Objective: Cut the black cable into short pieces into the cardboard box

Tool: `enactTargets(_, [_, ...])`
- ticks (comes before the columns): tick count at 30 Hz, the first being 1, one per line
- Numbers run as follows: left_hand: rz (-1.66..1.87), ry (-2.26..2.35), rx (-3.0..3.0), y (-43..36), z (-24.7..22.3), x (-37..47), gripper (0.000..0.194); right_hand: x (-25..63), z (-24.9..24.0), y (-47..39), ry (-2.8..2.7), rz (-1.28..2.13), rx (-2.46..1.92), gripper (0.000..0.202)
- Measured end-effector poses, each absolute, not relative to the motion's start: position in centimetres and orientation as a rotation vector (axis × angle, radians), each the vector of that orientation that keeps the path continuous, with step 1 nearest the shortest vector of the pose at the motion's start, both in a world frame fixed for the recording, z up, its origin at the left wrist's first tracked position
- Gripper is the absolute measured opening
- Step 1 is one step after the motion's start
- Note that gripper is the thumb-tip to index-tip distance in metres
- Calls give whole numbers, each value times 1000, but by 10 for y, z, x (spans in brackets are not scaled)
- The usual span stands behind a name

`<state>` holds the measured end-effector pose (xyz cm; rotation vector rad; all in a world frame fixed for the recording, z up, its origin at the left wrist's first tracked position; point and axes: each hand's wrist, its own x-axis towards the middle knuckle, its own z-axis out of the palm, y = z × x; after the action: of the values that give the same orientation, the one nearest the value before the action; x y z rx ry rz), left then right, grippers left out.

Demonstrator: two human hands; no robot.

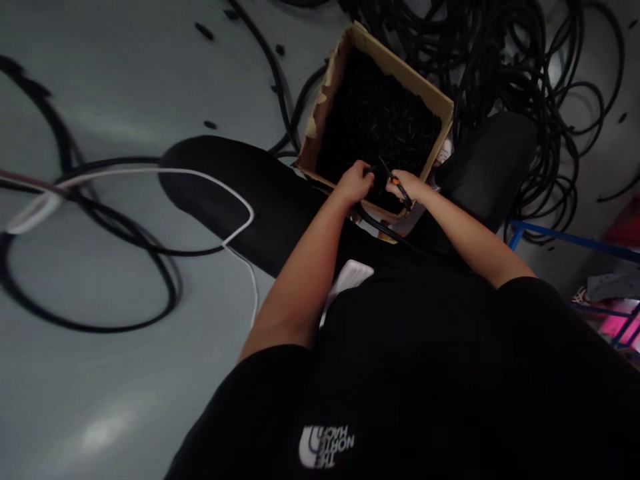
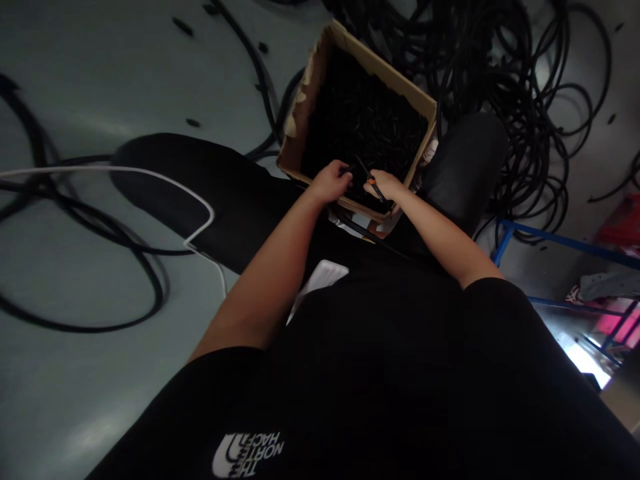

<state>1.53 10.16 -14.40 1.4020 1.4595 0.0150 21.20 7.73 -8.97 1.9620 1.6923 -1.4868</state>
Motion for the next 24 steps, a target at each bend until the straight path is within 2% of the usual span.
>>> enactTargets(3, [311, 1350, 1177, 108, -149, 8, 47, 215, -94, 81, 1736, -1622, 1986, 5])
enactTargets(6, [449, 1292, 1098, 112, -138, 2, 53, 216, -96, 82, 1765, -1746, 2013, 6])
enactTargets(8, [463, 1266, 1093, 114, -125, 1, 50, 217, -95, 82, 1788, -1807, 2001, 9])
enactTargets(13, [448, 1249, 999, 112, -103, 8, 29, 220, -80, 85, 1886, -1860, 1916, 10])
enactTargets(17, [413, 1202, 946, 110, -100, 11, 37, 218, -67, 84, 1867, -1869, 1953, 10])
enactTargets(24, [385, 1255, 995, 108, -117, 8, 42, 211, -54, 80, 1715, -1786, 2032, 9])
